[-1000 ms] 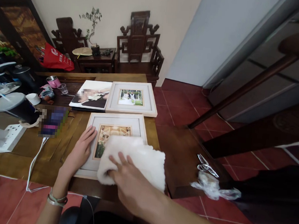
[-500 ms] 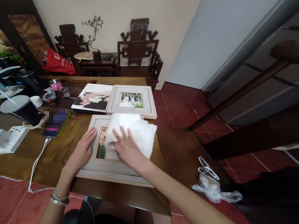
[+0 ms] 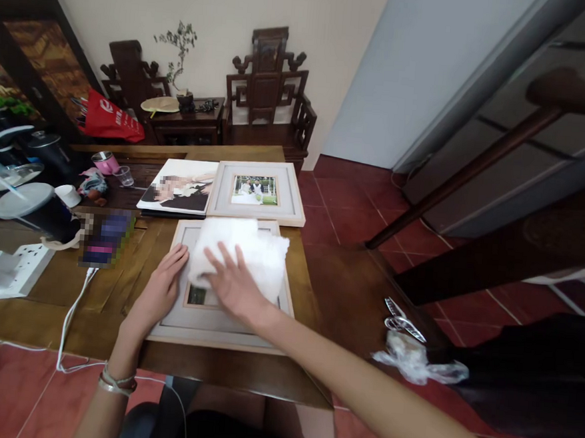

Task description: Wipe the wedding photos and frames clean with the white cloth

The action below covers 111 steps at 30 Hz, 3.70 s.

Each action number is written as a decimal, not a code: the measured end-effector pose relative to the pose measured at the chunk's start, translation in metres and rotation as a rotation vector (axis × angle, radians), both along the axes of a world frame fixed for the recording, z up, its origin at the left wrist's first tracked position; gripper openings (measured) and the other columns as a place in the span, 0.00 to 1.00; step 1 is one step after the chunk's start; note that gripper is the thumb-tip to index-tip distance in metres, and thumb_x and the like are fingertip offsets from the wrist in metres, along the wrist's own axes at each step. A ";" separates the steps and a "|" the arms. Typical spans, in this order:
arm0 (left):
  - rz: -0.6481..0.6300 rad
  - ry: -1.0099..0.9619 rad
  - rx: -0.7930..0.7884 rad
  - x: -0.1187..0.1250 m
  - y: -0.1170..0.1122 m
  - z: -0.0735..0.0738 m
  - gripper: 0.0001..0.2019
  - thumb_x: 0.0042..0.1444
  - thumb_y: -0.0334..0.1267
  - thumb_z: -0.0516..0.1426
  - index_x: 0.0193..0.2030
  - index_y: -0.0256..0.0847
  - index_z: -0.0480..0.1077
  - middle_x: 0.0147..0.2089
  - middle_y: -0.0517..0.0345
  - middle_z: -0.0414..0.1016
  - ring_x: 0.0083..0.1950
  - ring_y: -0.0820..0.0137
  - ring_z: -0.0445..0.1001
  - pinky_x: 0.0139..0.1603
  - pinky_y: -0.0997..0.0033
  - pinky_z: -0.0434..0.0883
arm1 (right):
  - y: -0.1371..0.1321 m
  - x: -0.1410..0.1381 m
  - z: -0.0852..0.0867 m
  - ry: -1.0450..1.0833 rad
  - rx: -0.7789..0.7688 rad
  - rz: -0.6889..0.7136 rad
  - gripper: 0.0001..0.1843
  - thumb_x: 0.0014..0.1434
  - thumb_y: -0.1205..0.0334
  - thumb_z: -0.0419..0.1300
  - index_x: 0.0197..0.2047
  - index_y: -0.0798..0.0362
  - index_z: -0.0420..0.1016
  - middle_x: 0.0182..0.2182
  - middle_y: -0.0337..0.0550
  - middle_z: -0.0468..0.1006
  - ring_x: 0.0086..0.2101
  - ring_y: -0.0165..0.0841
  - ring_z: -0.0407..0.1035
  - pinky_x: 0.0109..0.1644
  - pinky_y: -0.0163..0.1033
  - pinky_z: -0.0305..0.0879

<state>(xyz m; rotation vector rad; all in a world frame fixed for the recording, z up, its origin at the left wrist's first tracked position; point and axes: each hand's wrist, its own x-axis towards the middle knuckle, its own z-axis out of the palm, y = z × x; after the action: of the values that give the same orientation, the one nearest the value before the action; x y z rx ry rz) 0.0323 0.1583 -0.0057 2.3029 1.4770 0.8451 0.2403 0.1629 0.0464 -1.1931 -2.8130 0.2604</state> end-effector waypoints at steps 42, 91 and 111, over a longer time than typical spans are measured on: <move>0.086 -0.177 -0.068 0.008 -0.009 0.016 0.20 0.67 0.37 0.44 0.62 0.36 0.61 0.67 0.44 0.60 0.70 0.64 0.54 0.69 0.55 0.53 | -0.062 0.016 0.048 0.013 -0.284 0.298 0.19 0.51 0.74 0.56 0.46 0.56 0.78 0.60 0.51 0.67 0.63 0.50 0.53 0.64 0.58 0.52; -0.051 -0.064 0.047 -0.005 0.024 0.010 0.22 0.60 0.25 0.47 0.59 0.35 0.68 0.62 0.43 0.68 0.68 0.60 0.59 0.67 0.47 0.58 | -0.083 0.065 0.021 0.087 -0.284 0.026 0.26 0.44 0.79 0.50 0.43 0.54 0.79 0.66 0.48 0.58 0.67 0.48 0.38 0.67 0.66 0.36; -0.045 -0.049 0.034 -0.005 0.023 0.009 0.21 0.62 0.28 0.45 0.60 0.36 0.66 0.63 0.43 0.67 0.69 0.61 0.57 0.68 0.50 0.57 | -0.079 0.083 0.021 -0.004 -0.166 -0.144 0.28 0.43 0.79 0.52 0.46 0.54 0.78 0.65 0.51 0.58 0.66 0.50 0.43 0.66 0.64 0.44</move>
<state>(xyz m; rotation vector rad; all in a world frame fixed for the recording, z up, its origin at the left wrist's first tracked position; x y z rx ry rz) 0.0277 0.1813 0.0029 2.3138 1.3955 0.9147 0.3233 0.0844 0.0677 -1.4227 -2.7364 0.4902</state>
